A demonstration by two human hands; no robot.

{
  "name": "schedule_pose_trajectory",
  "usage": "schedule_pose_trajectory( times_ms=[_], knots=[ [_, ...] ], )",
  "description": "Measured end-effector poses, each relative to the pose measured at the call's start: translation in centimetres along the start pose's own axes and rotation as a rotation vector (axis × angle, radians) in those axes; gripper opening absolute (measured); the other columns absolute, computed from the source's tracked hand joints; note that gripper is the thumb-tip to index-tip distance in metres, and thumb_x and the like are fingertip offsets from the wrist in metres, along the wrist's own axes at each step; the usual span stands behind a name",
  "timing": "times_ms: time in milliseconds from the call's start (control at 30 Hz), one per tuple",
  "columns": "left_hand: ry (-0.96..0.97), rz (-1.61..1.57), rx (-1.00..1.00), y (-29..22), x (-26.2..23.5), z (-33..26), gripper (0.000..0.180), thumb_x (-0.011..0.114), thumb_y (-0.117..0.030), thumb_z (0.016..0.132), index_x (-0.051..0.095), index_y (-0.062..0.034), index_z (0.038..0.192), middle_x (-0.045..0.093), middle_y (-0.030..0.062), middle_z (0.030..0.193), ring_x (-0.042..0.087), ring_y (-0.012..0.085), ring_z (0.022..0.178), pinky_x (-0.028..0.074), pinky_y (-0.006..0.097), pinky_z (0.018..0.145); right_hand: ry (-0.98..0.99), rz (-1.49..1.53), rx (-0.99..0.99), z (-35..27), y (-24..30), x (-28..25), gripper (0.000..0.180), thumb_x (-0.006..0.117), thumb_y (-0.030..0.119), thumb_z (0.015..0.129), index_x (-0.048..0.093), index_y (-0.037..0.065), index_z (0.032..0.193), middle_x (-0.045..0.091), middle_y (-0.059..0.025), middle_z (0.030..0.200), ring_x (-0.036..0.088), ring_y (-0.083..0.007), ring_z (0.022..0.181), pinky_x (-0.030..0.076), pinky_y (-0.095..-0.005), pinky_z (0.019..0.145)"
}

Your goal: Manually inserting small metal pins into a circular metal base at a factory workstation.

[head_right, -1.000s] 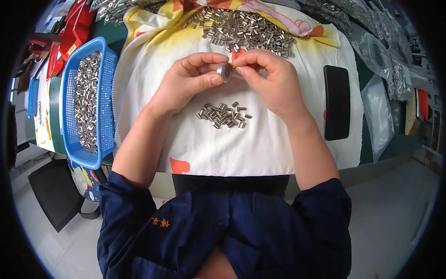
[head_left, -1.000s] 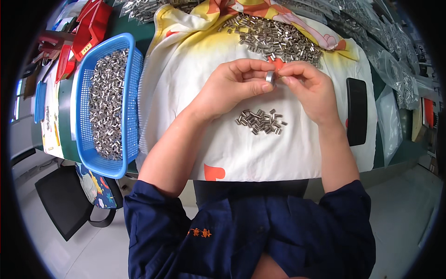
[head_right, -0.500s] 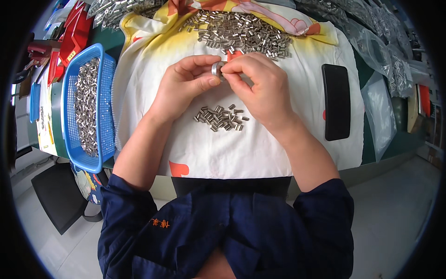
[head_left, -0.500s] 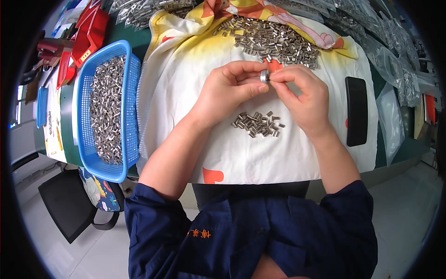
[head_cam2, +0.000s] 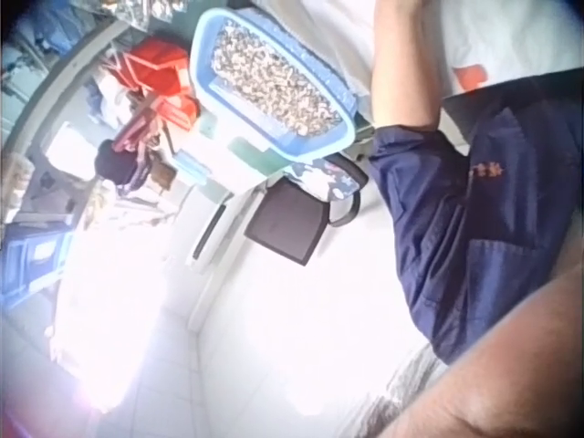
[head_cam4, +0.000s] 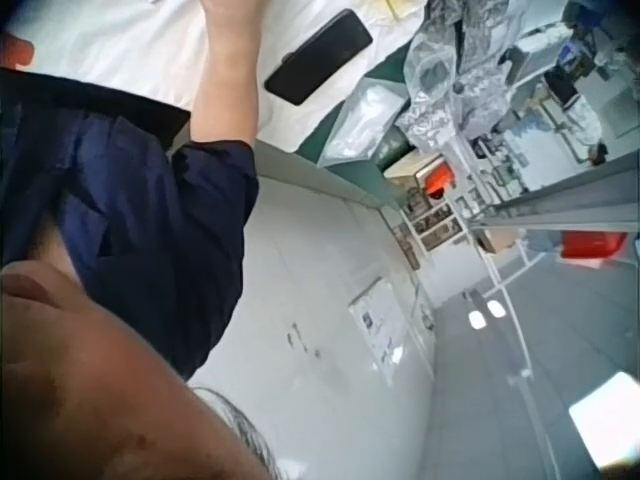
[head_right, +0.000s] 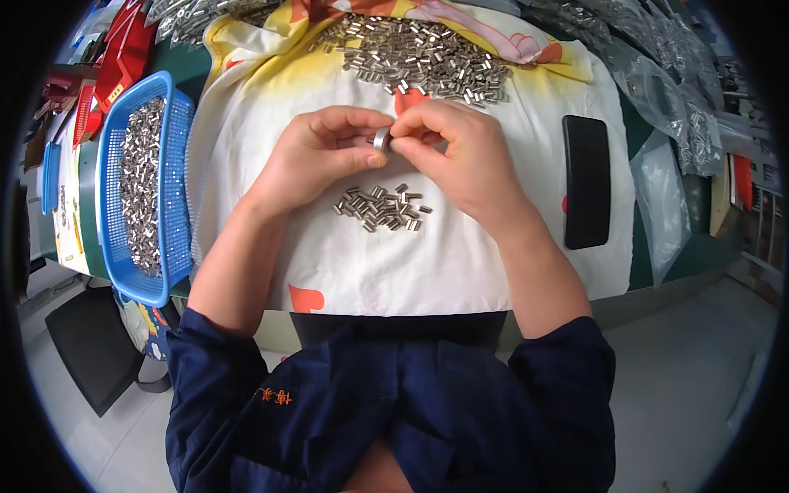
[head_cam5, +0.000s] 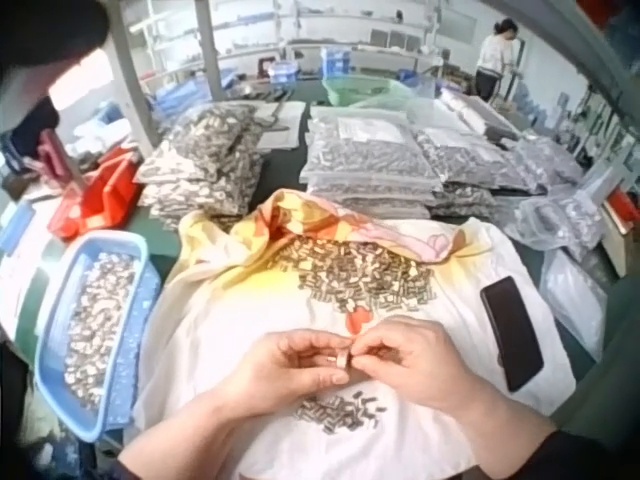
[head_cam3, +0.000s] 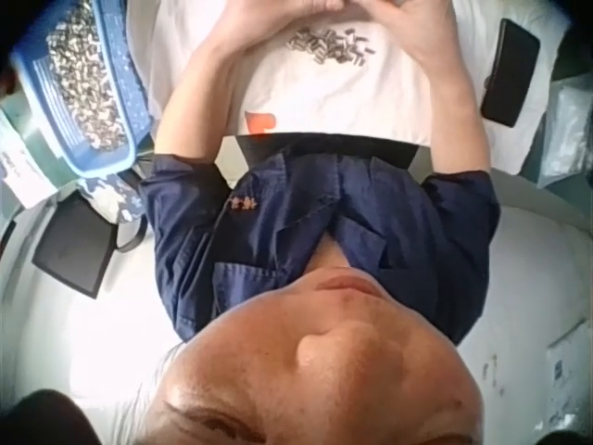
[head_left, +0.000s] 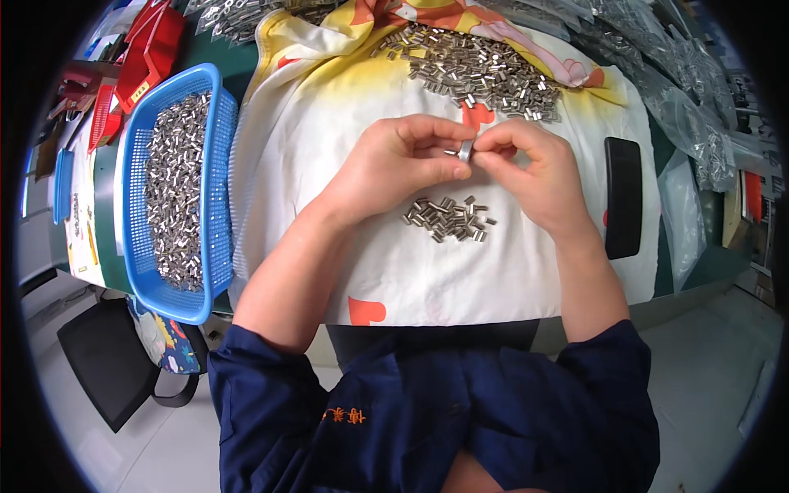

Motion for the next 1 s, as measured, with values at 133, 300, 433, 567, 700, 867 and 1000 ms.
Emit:
schedule_pose_trajectory(
  times_ms=[133, 300, 433, 567, 700, 867, 1000],
  knots=[
    [0.108, 0.035, -0.092, 0.7, 0.7, -0.5, 0.033, 0.065, 0.003, 0.075, 0.056, 0.0029, 0.107, 0.061, 0.0047, 0.097, 0.058, 0.0096, 0.087, 0.047, 0.023, 0.080, 0.136, 0.052, 0.332, 1.1, -3.5, 0.0, 0.014, 0.062, 0.005, 0.075, 0.061, 0.001, 0.088, 0.059, -0.0042, 0.077, 0.056, -0.0121, 0.070, 0.043, -0.0226, 0.066],
    [0.260, 0.077, -0.009, -0.3, 1.9, -0.6, 0.033, 0.065, 0.005, 0.075, 0.056, 0.0023, 0.106, 0.061, 0.0030, 0.095, 0.057, 0.0081, 0.087, 0.047, 0.022, 0.080, -0.003, -0.665, -0.099, 3.7, -1.6, 1.6, 0.009, 0.058, 0.012, 0.074, 0.062, 0.004, 0.077, 0.060, -0.0110, 0.077, 0.057, -0.0274, 0.077, 0.046, -0.0364, 0.069],
    [0.243, 0.027, -0.026, 0.1, 1.5, -0.3, 0.032, 0.064, 0.004, 0.075, 0.056, 0.0025, 0.106, 0.061, 0.0040, 0.096, 0.057, 0.0088, 0.087, 0.047, 0.023, 0.080, -0.008, -0.728, -0.083, 2.7, -1.8, 1.8, 0.007, 0.057, 0.010, 0.075, 0.060, 0.005, 0.072, 0.058, -0.0099, 0.075, 0.055, -0.0281, 0.075, 0.045, -0.0375, 0.070],
    [0.155, -0.089, 0.020, -0.2, 0.5, 0.0, 0.031, 0.065, 0.000, 0.076, 0.057, 0.0012, 0.106, 0.061, 0.0051, 0.097, 0.057, 0.0089, 0.089, 0.048, 0.022, 0.080, -0.042, -0.649, -0.135, 1.6, -0.9, 1.8, 0.003, 0.057, 0.002, 0.072, 0.059, 0.003, 0.074, 0.058, -0.0106, 0.075, 0.056, -0.0285, 0.073, 0.046, -0.0365, 0.068],
    [0.059, -0.134, 0.056, -0.5, -0.3, 0.3, 0.034, 0.063, 0.000, 0.078, 0.053, 0.0026, 0.111, 0.061, 0.0062, 0.098, 0.058, 0.0099, 0.089, 0.048, 0.023, 0.081, -0.135, -0.297, 0.093, 0.7, -1.9, 0.1, 0.007, 0.056, -0.002, 0.073, 0.059, 0.002, 0.078, 0.059, -0.0080, 0.077, 0.057, -0.0209, 0.071, 0.047, -0.0301, 0.065],
    [0.003, -0.151, 0.044, -0.1, -0.6, 0.3, 0.037, 0.063, 0.002, 0.077, 0.052, 0.0017, 0.112, 0.062, 0.0068, 0.097, 0.059, 0.0119, 0.089, 0.047, 0.025, 0.083, 0.002, 0.406, 0.156, 0.0, -2.1, 1.5, 0.006, 0.056, -0.001, 0.076, 0.059, 0.002, 0.081, 0.058, 0.0003, 0.078, 0.054, -0.0069, 0.071, 0.044, -0.0205, 0.065],
    [0.019, -0.117, 0.067, -0.2, -0.4, 0.3, 0.036, 0.064, 0.000, 0.077, 0.053, 0.0031, 0.111, 0.062, 0.0074, 0.096, 0.060, 0.0115, 0.087, 0.048, 0.024, 0.080, 0.022, 0.479, 0.251, 0.0, -2.5, 1.7, 0.006, 0.057, -0.003, 0.074, 0.058, 0.001, 0.078, 0.058, -0.0016, 0.077, 0.055, -0.0089, 0.068, 0.046, -0.0224, 0.069]
  ],
)
Point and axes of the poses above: each hand's wrist, its own z-axis towards the middle knuckle, its own x-axis out of the palm, y = z × x, the point moved 9 cm from there along z, towards the middle knuckle
